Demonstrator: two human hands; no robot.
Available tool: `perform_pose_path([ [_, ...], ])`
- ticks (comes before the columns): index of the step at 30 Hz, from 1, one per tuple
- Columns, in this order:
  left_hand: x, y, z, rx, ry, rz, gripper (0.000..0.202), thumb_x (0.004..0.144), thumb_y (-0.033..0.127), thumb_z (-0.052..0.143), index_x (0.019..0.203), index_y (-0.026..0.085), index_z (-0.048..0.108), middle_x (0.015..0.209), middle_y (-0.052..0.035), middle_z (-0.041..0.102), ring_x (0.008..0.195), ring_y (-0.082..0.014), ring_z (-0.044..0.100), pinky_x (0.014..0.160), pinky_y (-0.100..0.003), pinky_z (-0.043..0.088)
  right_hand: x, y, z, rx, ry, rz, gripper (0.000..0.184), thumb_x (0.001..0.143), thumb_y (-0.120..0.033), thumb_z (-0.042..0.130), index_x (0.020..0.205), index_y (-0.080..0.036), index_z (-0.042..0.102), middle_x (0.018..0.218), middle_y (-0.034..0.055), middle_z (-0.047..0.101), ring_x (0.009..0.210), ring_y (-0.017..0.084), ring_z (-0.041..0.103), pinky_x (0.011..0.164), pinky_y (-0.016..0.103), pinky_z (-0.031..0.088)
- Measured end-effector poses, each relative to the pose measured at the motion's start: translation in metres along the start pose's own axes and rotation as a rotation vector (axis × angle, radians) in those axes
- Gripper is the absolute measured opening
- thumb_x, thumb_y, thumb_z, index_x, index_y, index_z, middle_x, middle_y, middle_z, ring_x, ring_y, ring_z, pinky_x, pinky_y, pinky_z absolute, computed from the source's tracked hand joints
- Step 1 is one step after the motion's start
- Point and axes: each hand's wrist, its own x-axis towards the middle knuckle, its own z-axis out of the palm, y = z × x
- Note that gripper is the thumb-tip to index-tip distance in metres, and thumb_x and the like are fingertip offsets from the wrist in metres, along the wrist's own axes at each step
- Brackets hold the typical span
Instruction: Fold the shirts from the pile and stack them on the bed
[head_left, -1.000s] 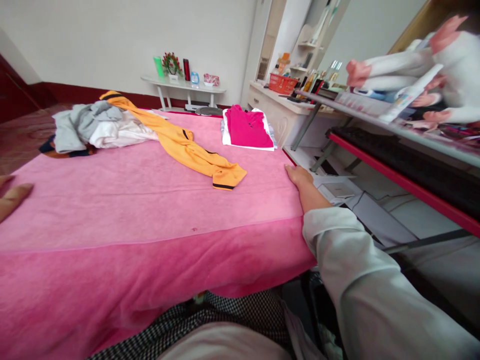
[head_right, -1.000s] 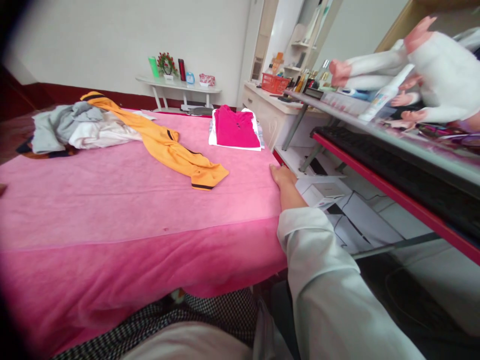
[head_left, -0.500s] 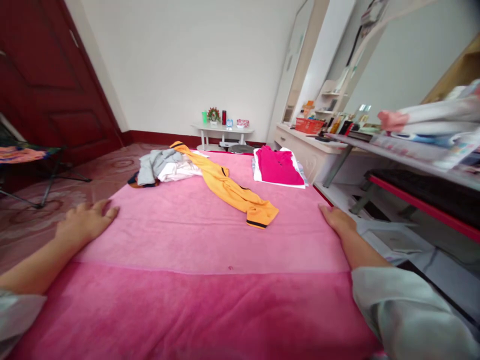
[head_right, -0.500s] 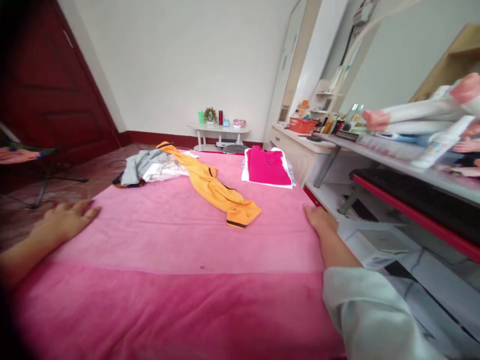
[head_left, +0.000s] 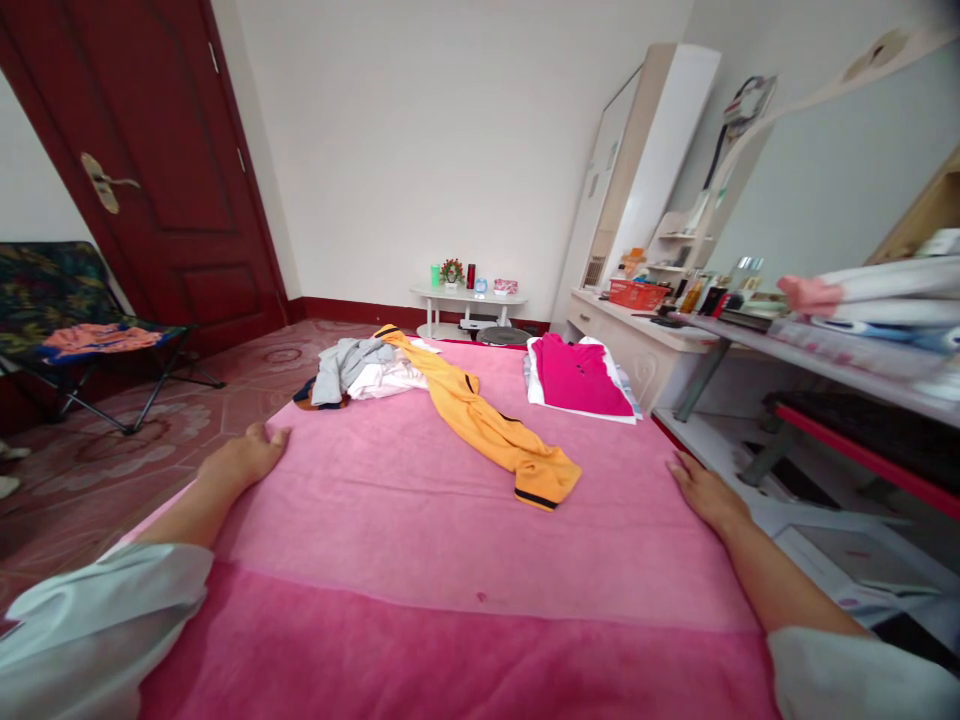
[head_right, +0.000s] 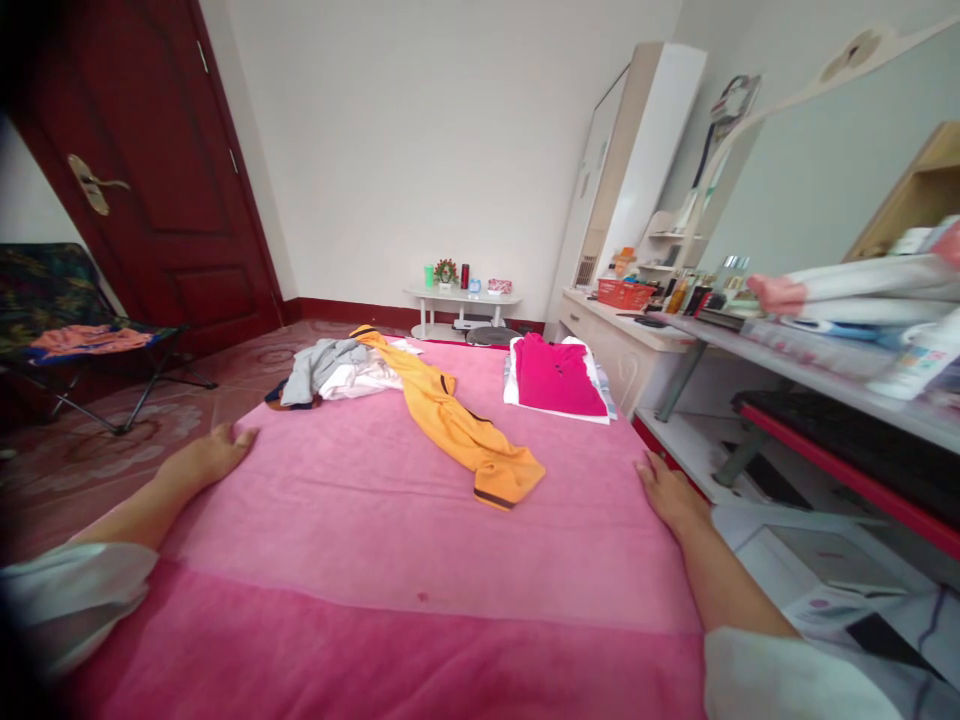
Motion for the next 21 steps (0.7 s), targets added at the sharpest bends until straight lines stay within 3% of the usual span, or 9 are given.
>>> perform_pose_path([
  [3, -0.005, -0.008, 0.0, 0.026, -0.072, -0.057, 0.084, 0.085, 0.069, 0.013, 0.13, 0.003, 0.039, 0.122, -0.0313, 0.053, 0.109, -0.0421, 0.053, 0.084, -0.047, 0.038, -0.006, 0.002, 0.0, 0.025, -0.088, 0.027, 0.064, 0.09, -0.059, 0.02, 0.142, -0.025, 0.036, 0.134, 0.0139, 0.051, 0.121, 0.029, 0.051, 0.094, 0.046, 0.042],
  [7, -0.014, -0.019, -0.001, 0.055, -0.115, -0.097, 0.087, 0.084, 0.071, 0.008, 0.135, 0.006, 0.033, 0.126, -0.0318, 0.05, 0.114, -0.0428, 0.05, 0.087, -0.049, 0.036, -0.022, 0.005, -0.005, 0.02, -0.1, 0.042, 0.063, 0.091, -0.058, 0.02, 0.142, -0.025, 0.036, 0.134, 0.0153, 0.05, 0.12, 0.03, 0.051, 0.094, 0.046, 0.042],
  [17, -0.035, -0.041, 0.001, 0.126, -0.076, -0.115, 0.077, 0.085, 0.067, 0.011, 0.134, 0.012, 0.037, 0.12, -0.0254, 0.058, 0.103, -0.0368, 0.058, 0.082, -0.044, 0.04, -0.061, 0.018, -0.021, 0.033, -0.084, 0.032, 0.059, 0.09, -0.054, 0.025, 0.14, -0.026, 0.04, 0.126, 0.0127, 0.057, 0.116, 0.029, 0.054, 0.095, 0.042, 0.043],
  [21, -0.047, -0.039, 0.002, 0.092, -0.045, -0.13, 0.071, 0.085, 0.066, 0.021, 0.129, 0.014, 0.044, 0.111, -0.0229, 0.063, 0.095, -0.0355, 0.06, 0.079, -0.044, 0.041, -0.068, 0.019, -0.025, -0.005, -0.095, 0.054, 0.059, 0.091, -0.053, 0.021, 0.141, -0.026, 0.037, 0.128, 0.0134, 0.055, 0.116, 0.03, 0.054, 0.094, 0.047, 0.043],
])
